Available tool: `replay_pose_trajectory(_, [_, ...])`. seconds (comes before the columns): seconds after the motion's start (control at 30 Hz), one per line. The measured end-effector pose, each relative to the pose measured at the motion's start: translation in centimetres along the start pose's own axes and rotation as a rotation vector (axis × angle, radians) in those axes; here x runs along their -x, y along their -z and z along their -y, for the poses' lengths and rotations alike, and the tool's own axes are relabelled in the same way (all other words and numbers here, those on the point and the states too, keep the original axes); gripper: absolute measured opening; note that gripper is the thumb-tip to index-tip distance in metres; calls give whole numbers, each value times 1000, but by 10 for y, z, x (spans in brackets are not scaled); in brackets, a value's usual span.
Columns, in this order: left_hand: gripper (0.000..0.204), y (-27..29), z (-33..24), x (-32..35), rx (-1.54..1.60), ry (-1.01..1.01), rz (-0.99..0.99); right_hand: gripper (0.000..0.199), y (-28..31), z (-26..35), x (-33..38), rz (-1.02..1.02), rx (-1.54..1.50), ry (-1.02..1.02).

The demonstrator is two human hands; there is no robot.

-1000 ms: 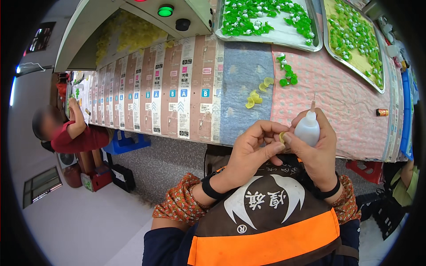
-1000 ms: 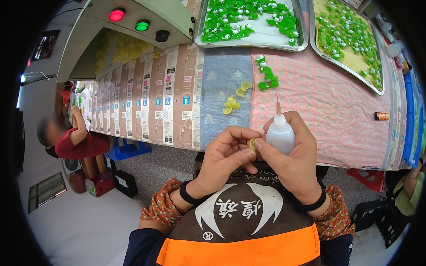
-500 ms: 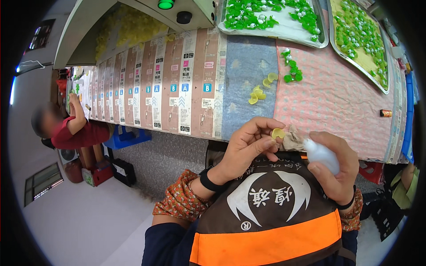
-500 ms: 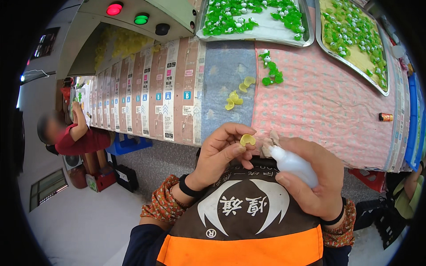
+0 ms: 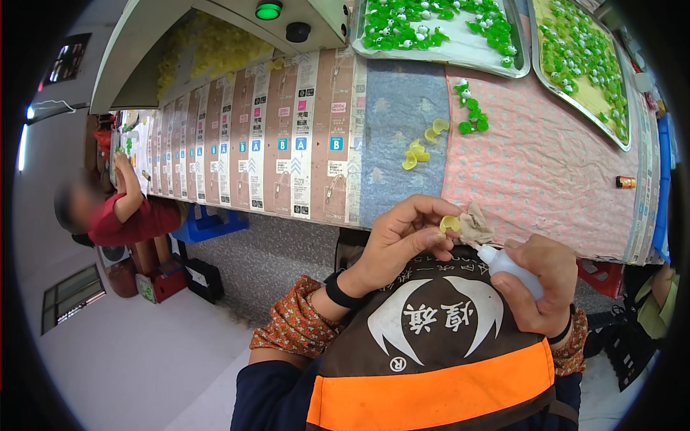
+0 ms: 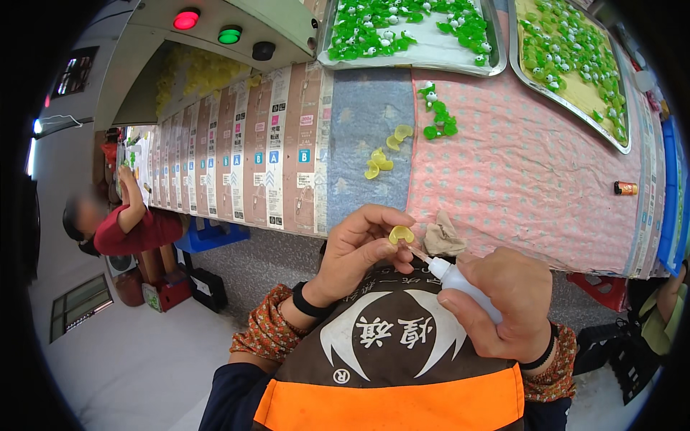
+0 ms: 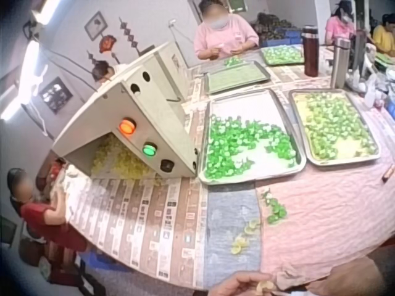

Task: Assembling small plastic toy figurines by gluing and pressing components together at a workstation.

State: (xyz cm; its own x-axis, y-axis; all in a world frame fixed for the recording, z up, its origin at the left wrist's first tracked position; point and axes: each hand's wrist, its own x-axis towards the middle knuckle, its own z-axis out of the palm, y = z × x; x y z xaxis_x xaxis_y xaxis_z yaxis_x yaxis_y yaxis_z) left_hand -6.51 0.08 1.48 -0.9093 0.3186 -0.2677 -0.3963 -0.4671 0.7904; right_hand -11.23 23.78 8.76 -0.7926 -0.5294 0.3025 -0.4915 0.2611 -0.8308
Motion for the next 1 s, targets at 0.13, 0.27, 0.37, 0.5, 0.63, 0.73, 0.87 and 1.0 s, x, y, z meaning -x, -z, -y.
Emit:
replay_pose_trajectory(0.13, [29, -1, -1, 0, -25, -3, -2, 30, -1, -2, 2, 16, -13, -1])
replay_pose_trajectory(0.27, [29, -1, -1, 0, -31, 9, -4, 29, -1, -2, 2, 30, 3, -16])
replay_pose_trajectory(0.37, [29, 0, 1, 1, -24, 10, 7, 28, -1, -2, 2, 37, 1, -14])
replay_pose_trajectory(0.5, [30, 0, 1, 0, -36, -2, 22, 28, -3, -3, 2, 35, 1, -9])
replay_pose_trajectory(0.63, [30, 0, 3, 0, -36, 0, 34, 29, -2, -3, 2, 64, 28, -27])
replay_pose_trajectory(0.73, [31, 1, 4, 1, -29, 17, 42, 31, -2, -4, 3, 74, 47, -30])
replay_pose_trajectory(0.87, [30, -2, 3, 2, -15, 48, 34, 31, -5, -5, 4, 45, 29, -16])
replay_pose_trajectory(1.0, [27, -5, 4, 3, 28, 75, 6, 32, -5, -5, 3, 70, 37, -29])
